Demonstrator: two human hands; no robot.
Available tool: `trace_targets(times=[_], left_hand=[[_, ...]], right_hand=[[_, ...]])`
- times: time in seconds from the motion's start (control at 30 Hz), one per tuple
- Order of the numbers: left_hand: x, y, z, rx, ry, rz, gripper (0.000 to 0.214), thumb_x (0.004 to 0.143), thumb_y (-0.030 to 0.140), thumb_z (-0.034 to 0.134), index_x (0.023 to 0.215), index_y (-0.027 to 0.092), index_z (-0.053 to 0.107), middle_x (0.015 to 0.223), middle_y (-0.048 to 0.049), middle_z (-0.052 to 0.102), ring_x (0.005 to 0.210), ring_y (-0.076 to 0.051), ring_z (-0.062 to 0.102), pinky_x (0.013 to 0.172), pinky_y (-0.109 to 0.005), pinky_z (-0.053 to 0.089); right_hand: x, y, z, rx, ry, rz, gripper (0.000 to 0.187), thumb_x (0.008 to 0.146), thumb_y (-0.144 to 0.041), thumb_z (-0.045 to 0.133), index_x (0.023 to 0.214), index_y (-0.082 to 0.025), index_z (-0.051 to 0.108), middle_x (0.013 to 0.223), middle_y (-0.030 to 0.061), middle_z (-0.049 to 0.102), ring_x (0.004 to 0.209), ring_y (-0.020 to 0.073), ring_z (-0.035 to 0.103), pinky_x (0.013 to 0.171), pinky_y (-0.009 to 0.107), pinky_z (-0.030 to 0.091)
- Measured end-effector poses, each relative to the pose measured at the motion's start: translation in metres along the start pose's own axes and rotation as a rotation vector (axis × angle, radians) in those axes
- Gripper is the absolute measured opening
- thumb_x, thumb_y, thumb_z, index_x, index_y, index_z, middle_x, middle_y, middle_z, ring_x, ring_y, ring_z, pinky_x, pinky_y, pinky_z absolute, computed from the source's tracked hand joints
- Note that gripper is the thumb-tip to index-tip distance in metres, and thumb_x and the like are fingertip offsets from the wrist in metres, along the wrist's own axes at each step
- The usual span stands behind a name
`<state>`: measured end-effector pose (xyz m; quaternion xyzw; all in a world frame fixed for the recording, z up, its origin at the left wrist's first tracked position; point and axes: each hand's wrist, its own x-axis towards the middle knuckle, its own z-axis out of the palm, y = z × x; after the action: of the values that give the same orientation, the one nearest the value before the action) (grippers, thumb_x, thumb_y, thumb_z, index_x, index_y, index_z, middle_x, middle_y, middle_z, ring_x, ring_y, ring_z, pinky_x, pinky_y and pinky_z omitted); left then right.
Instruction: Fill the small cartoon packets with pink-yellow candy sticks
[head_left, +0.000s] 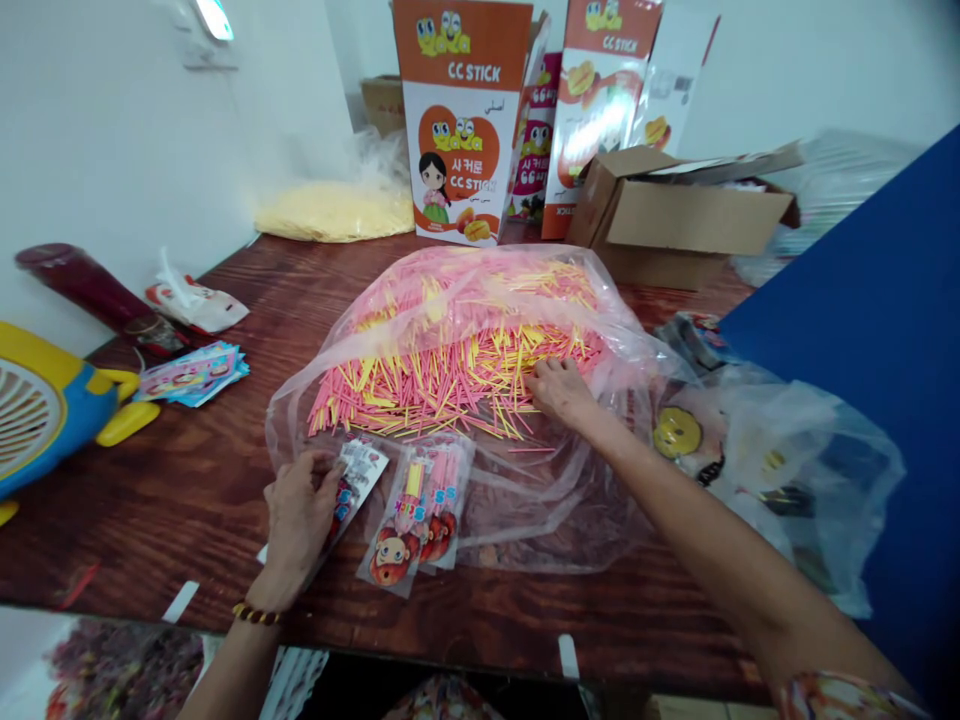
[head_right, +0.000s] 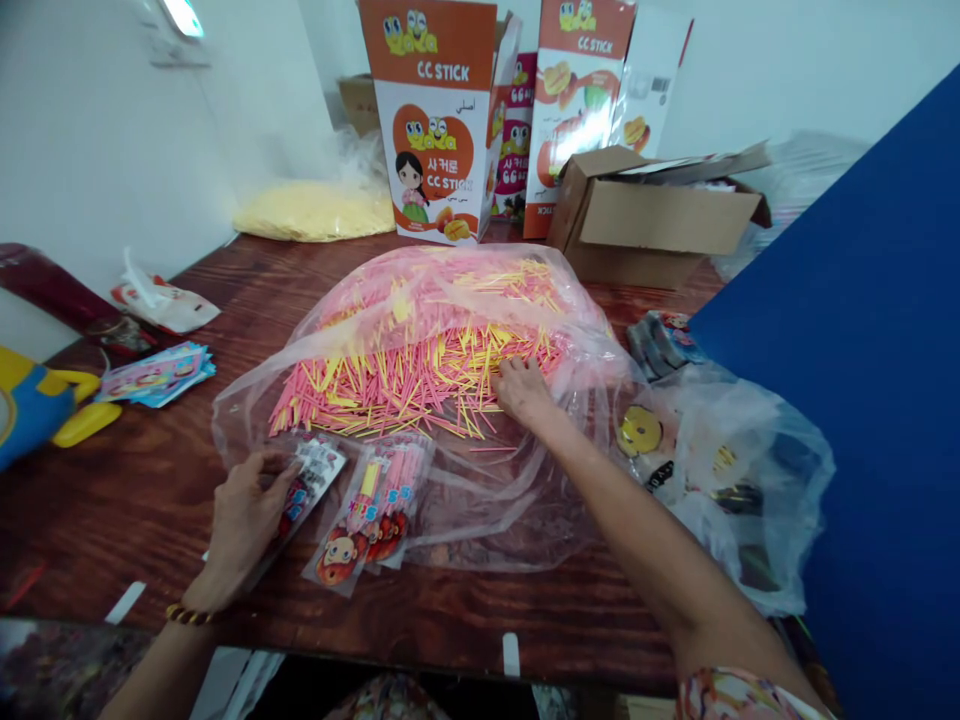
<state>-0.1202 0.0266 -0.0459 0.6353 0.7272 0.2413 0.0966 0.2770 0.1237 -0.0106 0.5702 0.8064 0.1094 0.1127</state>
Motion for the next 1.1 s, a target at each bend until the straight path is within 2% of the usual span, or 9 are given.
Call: trace_targets(times=[0.13, 0.27, 0.33, 0.43, 0.53, 0.67, 0.8, 0.97, 1.1], left_hand=[[-0.001, -0.006, -0.004, -0.148, 0.0, -0.006, 0.028, 0.085, 0.047, 0.053, 0.088, 0.021, 0.065, 0.092, -0.0077, 0.073, 0.088, -0.028, 0.066, 0.08, -0.037, 0.048], [0.001, -0.012, -0.008, -0.313, -0.041, -0.075, 0.033, 0.082, 0.051, 0.057, 0.088, 0.02, 0.068, 0.088, -0.0041, 0.073, 0.082, -0.023, 0.067, 0.077, -0.031, 0.05], [0.002, -0.012, -0.011, -0.372, -0.052, -0.086, 0.036, 0.081, 0.051, 0.059, 0.093, 0.02, 0.069, 0.092, -0.0045, 0.074, 0.086, -0.023, 0.069, 0.079, -0.03, 0.052], [0.003, -0.012, -0.015, -0.416, -0.043, -0.091, 0.038, 0.08, 0.05, 0.061, 0.104, 0.021, 0.07, 0.1, -0.0051, 0.076, 0.092, -0.023, 0.07, 0.084, -0.032, 0.053], [0.002, -0.012, -0.019, -0.388, -0.014, -0.067, 0.035, 0.081, 0.05, 0.06, 0.101, 0.022, 0.07, 0.099, -0.0043, 0.077, 0.09, -0.024, 0.071, 0.084, -0.032, 0.054], [0.001, -0.009, -0.023, -0.331, -0.014, -0.029, 0.033, 0.083, 0.051, 0.057, 0.095, 0.024, 0.071, 0.094, -0.0031, 0.076, 0.086, -0.025, 0.069, 0.081, -0.033, 0.054], [0.001, -0.005, -0.025, -0.32, 0.027, -0.022, 0.034, 0.082, 0.051, 0.059, 0.093, 0.023, 0.074, 0.092, -0.004, 0.076, 0.084, -0.025, 0.068, 0.08, -0.035, 0.054], [0.001, -0.001, -0.031, -0.393, 0.05, -0.059, 0.034, 0.079, 0.05, 0.06, 0.091, 0.021, 0.073, 0.091, -0.0035, 0.076, 0.083, -0.024, 0.068, 0.079, -0.035, 0.054], [-0.001, 0.005, -0.039, -0.429, 0.118, -0.076, 0.031, 0.079, 0.048, 0.061, 0.089, 0.021, 0.072, 0.089, -0.0043, 0.074, 0.083, -0.024, 0.067, 0.081, -0.037, 0.053]], right_hand=[[0.0, -0.002, 0.011, 0.019, 0.03, -0.005, 0.033, 0.096, -0.016, 0.037, 0.109, -0.011, 0.067, 0.116, 0.0199, 0.062, 0.107, 0.031, 0.051, 0.087, 0.041, 0.032], [-0.004, -0.001, 0.018, 0.101, 0.049, 0.035, 0.033, 0.095, -0.013, 0.035, 0.111, -0.01, 0.064, 0.116, 0.0203, 0.064, 0.107, 0.0307, 0.053, 0.088, 0.041, 0.032], [-0.005, -0.001, 0.019, 0.177, 0.057, 0.059, 0.032, 0.093, -0.01, 0.036, 0.11, -0.011, 0.063, 0.112, 0.0189, 0.067, 0.106, 0.0301, 0.055, 0.091, 0.042, 0.03], [-0.001, -0.004, 0.02, 0.349, 0.093, 0.117, 0.029, 0.091, -0.01, 0.037, 0.107, -0.014, 0.061, 0.103, 0.0148, 0.07, 0.099, 0.0273, 0.058, 0.092, 0.041, 0.031], [0.007, -0.009, 0.024, 0.597, 0.181, 0.157, 0.021, 0.092, -0.016, 0.039, 0.096, -0.016, 0.059, 0.097, 0.0118, 0.069, 0.091, 0.0234, 0.059, 0.085, 0.035, 0.037], [0.016, -0.013, 0.028, 0.946, 0.312, 0.246, 0.016, 0.092, -0.028, 0.039, 0.079, -0.022, 0.048, 0.079, 0.0029, 0.06, 0.074, 0.0179, 0.053, 0.071, 0.029, 0.04], [0.02, -0.014, 0.029, 1.099, 0.336, 0.351, 0.018, 0.087, -0.035, 0.042, 0.073, -0.025, 0.036, 0.064, -0.0037, 0.049, 0.061, 0.0161, 0.046, 0.063, 0.028, 0.037], [0.025, -0.013, 0.029, 1.314, 0.392, 0.401, 0.019, 0.08, -0.04, 0.049, 0.073, -0.026, 0.037, 0.064, -0.0032, 0.052, 0.062, 0.017, 0.05, 0.067, 0.031, 0.043], [0.022, -0.01, 0.022, 1.542, 0.535, 0.422, 0.029, 0.079, -0.052, 0.052, 0.08, -0.026, 0.041, 0.075, 0.0007, 0.063, 0.075, 0.0195, 0.062, 0.079, 0.036, 0.049]])
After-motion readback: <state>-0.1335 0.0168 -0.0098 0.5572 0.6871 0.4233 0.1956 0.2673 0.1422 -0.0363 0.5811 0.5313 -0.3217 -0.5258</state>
